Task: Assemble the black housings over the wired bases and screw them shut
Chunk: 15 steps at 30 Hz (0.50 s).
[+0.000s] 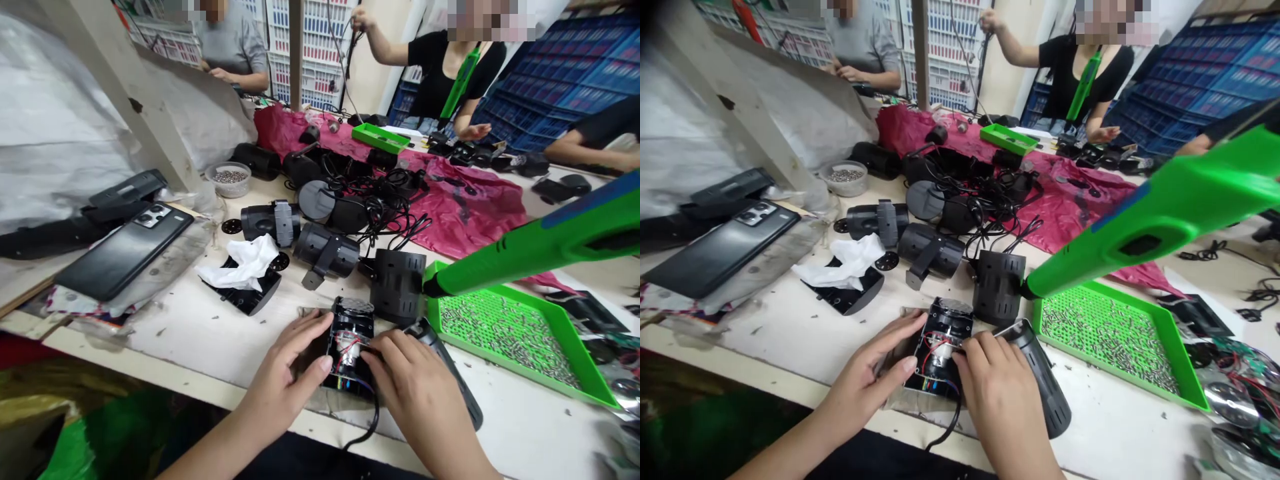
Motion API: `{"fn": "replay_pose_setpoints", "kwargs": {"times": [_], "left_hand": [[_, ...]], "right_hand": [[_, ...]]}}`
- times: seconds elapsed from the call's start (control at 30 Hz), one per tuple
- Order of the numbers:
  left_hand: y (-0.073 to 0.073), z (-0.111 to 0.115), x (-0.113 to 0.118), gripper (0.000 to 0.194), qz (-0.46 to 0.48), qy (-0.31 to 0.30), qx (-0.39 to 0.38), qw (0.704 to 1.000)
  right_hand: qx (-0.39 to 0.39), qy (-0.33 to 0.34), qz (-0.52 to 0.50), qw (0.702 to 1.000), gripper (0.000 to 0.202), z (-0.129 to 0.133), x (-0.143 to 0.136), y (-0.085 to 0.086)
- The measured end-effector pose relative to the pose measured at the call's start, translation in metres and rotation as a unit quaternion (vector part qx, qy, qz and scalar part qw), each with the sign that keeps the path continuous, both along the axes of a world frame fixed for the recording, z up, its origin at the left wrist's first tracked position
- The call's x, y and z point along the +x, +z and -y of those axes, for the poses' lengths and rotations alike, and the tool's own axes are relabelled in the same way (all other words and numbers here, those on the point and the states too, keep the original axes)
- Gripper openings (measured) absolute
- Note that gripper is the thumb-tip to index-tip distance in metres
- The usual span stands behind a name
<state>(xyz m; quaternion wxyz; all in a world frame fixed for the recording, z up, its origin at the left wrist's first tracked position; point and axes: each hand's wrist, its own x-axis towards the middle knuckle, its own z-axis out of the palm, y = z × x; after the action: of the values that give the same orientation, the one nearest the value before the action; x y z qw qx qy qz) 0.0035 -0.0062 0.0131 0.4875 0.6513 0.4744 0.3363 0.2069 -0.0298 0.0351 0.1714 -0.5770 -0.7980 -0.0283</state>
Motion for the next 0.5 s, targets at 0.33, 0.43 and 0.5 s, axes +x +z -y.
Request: {"fn": "replay_pose_setpoints", "kwargs": {"times": [0.33,0.43,0.5], "left_hand": [[-0.009,0.000,0.002,0.045,0.001,0.017,-0.001,1.000],[-0.011,0.000,0.002,0.044,0.005,0.015,0.000,1.000],[-0.012,0.000,0.003,0.045,0.017,0.012,-0.013,1.000]], "right_hand": [[0.029,0.043,0.074,0.996,0.025,-0.012,-0.008,0.012],[0.017,0.035,0.072,0.997,0.026,-0.012,-0.007,0.010],[0.000,0.017,0.051,0.999,0.025,-0.008,-0.007,0.007]]}}
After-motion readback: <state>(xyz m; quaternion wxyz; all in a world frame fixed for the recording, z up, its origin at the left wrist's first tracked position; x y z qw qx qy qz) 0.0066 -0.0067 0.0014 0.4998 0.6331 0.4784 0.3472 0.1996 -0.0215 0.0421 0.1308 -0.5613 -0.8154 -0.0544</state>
